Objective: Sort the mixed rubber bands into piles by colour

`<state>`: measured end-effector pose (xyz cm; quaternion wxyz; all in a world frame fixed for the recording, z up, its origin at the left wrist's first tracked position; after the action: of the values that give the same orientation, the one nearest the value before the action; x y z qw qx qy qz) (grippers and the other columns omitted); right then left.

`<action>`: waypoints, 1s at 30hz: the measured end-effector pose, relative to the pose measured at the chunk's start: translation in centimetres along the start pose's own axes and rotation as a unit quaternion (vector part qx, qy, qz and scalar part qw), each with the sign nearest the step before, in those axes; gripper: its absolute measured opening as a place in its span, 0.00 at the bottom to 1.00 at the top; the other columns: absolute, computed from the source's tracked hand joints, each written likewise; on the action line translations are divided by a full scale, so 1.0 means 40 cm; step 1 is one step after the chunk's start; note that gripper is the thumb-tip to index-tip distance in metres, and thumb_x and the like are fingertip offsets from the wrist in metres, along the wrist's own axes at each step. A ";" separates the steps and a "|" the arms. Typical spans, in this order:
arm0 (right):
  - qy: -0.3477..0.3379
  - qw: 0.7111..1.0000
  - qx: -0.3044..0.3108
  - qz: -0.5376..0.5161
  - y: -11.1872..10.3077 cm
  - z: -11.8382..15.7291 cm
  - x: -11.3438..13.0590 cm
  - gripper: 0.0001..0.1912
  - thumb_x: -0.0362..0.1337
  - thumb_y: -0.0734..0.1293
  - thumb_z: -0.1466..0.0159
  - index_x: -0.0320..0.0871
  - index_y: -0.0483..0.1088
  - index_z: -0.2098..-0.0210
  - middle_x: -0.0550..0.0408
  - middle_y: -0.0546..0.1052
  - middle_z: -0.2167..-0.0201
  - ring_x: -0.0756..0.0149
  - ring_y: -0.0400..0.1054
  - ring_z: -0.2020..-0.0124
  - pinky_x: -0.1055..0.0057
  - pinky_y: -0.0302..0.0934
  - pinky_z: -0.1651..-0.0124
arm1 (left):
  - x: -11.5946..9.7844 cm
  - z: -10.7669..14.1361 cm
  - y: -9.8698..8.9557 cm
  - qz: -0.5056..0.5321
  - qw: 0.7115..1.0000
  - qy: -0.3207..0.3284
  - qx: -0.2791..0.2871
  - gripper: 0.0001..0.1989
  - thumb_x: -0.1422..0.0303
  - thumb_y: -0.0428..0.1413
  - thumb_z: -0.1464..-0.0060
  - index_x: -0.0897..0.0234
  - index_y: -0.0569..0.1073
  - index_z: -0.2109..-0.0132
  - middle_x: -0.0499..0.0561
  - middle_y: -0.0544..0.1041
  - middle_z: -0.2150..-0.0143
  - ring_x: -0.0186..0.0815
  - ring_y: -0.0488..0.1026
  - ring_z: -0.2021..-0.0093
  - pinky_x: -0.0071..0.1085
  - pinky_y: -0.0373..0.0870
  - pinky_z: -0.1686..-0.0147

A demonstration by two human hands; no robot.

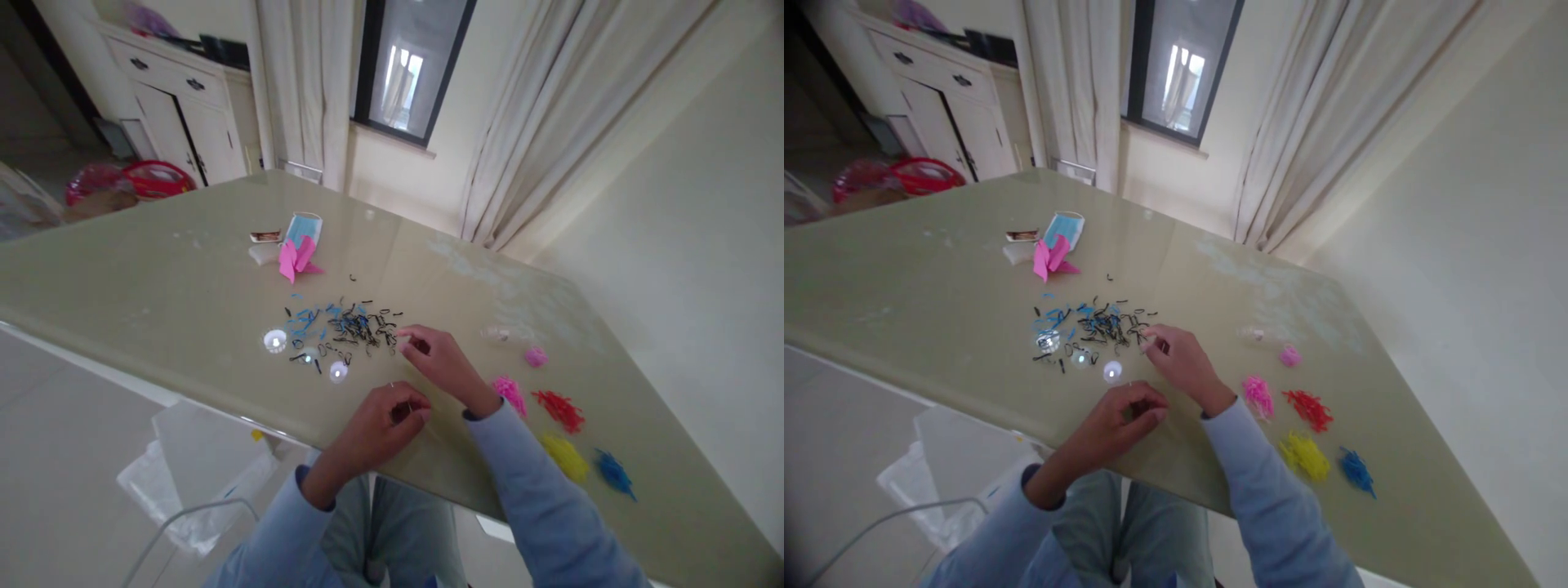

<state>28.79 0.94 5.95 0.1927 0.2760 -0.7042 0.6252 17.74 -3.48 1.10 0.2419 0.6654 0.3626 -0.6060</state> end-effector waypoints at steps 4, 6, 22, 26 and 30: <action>-0.044 0.992 0.035 0.113 0.079 -0.137 0.005 0.09 0.32 0.66 0.38 0.40 0.77 0.61 0.54 0.77 0.68 0.67 0.67 0.69 0.72 0.58 0.62 | 0.022 0.000 -0.007 0.072 0.996 -0.041 -0.019 0.09 0.65 0.57 0.43 0.66 0.78 0.63 0.52 0.78 0.67 0.35 0.72 0.67 0.28 0.66 0.66; -0.047 0.983 0.061 0.165 0.116 -0.177 0.000 0.07 0.32 0.66 0.38 0.40 0.77 0.62 0.52 0.77 0.67 0.65 0.68 0.65 0.71 0.58 0.59 | 0.032 -0.002 -0.008 0.116 0.992 -0.053 -0.021 0.11 0.63 0.57 0.43 0.67 0.78 0.62 0.52 0.78 0.67 0.34 0.72 0.67 0.28 0.66 0.66; -0.080 0.990 0.027 0.112 0.123 -0.157 -0.024 0.08 0.32 0.58 0.33 0.42 0.67 0.66 0.52 0.73 0.66 0.64 0.64 0.63 0.69 0.56 0.58 | 0.050 -0.005 -0.011 0.169 0.983 -0.061 -0.041 0.11 0.62 0.57 0.43 0.67 0.77 0.63 0.49 0.75 0.69 0.31 0.68 0.69 0.26 0.63 0.68; -0.073 0.995 -0.011 0.061 0.098 -0.142 -0.039 0.07 0.33 0.57 0.33 0.43 0.65 0.66 0.53 0.72 0.66 0.64 0.64 0.62 0.68 0.56 0.57 | 0.053 -0.004 -0.013 0.163 0.983 -0.070 -0.045 0.12 0.61 0.58 0.44 0.67 0.77 0.63 0.47 0.72 0.72 0.29 0.65 0.72 0.25 0.60 0.72; -0.043 0.998 -0.032 -0.017 0.083 -0.136 -0.050 0.07 0.34 0.58 0.34 0.43 0.64 0.68 0.56 0.70 0.69 0.65 0.63 0.66 0.68 0.56 0.59 | 0.051 -0.003 -0.017 0.158 0.983 -0.077 -0.055 0.12 0.60 0.58 0.45 0.67 0.77 0.64 0.47 0.73 0.72 0.29 0.64 0.73 0.24 0.60 0.73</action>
<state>27.84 6.81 2.93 0.1817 0.3081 -0.7263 0.5869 17.30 -2.57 -0.80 0.3979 0.6516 0.2659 -0.5886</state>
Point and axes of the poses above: each hand's wrist, its own z-axis away from the middle knuckle, its own y-axis out of the palm, x = y × z, the point moved 7 cm from there along -z, towards the middle knuckle
